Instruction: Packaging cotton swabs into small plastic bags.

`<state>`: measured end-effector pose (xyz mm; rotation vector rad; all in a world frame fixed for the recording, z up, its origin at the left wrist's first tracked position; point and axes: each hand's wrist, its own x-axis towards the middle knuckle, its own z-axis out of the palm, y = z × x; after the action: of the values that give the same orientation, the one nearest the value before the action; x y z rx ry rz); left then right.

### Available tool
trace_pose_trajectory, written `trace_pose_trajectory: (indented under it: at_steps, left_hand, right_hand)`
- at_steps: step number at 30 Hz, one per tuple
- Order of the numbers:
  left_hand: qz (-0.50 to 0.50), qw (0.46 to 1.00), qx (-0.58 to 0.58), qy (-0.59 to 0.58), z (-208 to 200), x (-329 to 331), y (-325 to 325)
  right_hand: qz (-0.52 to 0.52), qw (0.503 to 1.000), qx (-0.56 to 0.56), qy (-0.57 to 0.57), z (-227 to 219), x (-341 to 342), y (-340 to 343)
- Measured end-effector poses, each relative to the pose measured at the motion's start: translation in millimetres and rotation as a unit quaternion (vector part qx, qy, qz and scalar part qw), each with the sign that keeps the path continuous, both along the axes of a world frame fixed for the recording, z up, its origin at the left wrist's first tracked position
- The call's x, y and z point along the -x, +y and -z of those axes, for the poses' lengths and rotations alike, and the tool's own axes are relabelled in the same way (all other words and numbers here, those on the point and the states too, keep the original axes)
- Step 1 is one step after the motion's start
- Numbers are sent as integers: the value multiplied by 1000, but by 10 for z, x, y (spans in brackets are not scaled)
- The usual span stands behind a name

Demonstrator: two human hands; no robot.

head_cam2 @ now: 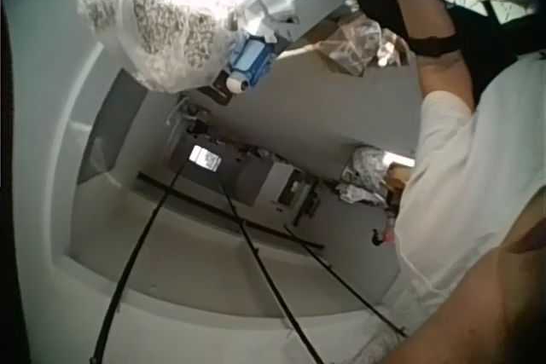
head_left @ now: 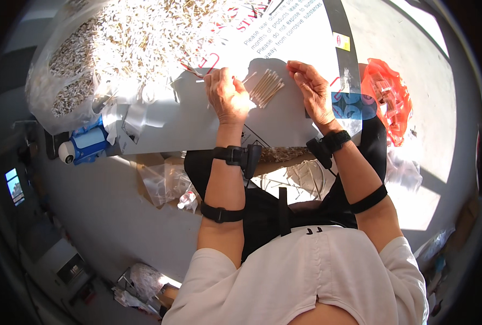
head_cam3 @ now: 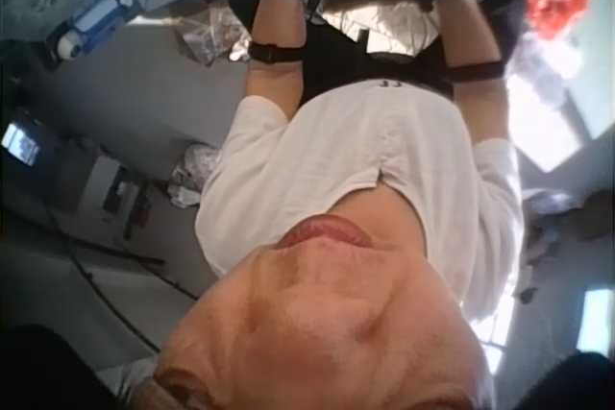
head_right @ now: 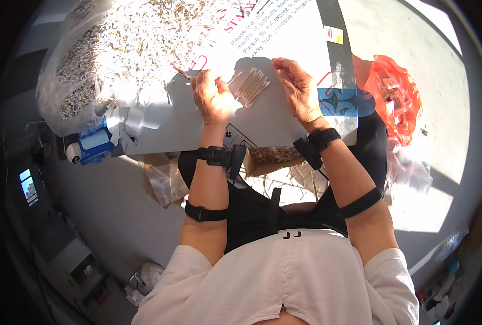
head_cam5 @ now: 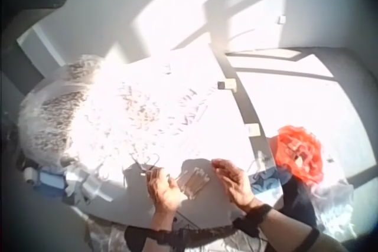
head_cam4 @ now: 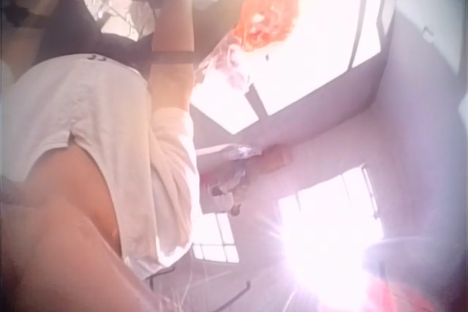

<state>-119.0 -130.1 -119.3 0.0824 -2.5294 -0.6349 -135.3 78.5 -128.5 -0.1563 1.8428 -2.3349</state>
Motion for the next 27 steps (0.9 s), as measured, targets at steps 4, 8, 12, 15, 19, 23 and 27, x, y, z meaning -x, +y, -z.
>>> trace_pose_trajectory:
  at_steps: [4, 8, 12, 15, 19, 23, 27]
  left_hand:
    - [-139, 988, 71, 5, -23, 83, -455]
    - [-95, 986, 140, -6, -80, 164, -888]
    - [-100, 982, 149, -58, 7, 166, -827]
    - [-60, 990, 120, -40, 23, 179, -417]
    - [23, 999, 13, -32, 2, 65, -164]
    - [-70, 995, -58, 47, -18, -142, -542]
    - [-230, 958, -169, -11, -184, -312, -1146]
  right_hand:
    - [1, 1000, 10, 0, -4, 10, 14]
    - [16, 1000, 11, -3, -9, 12, -27]
    - [8, 1000, 15, 8, 2, 19, -55]
    - [16, 1000, -1, -4, -7, 9, -5]
    - [11, 1000, -11, 13, 6, 15, -4]
    - [4, 1000, 0, 17, 15, 29, -43]
    - [12, 1000, -16, 17, 14, 21, 4]
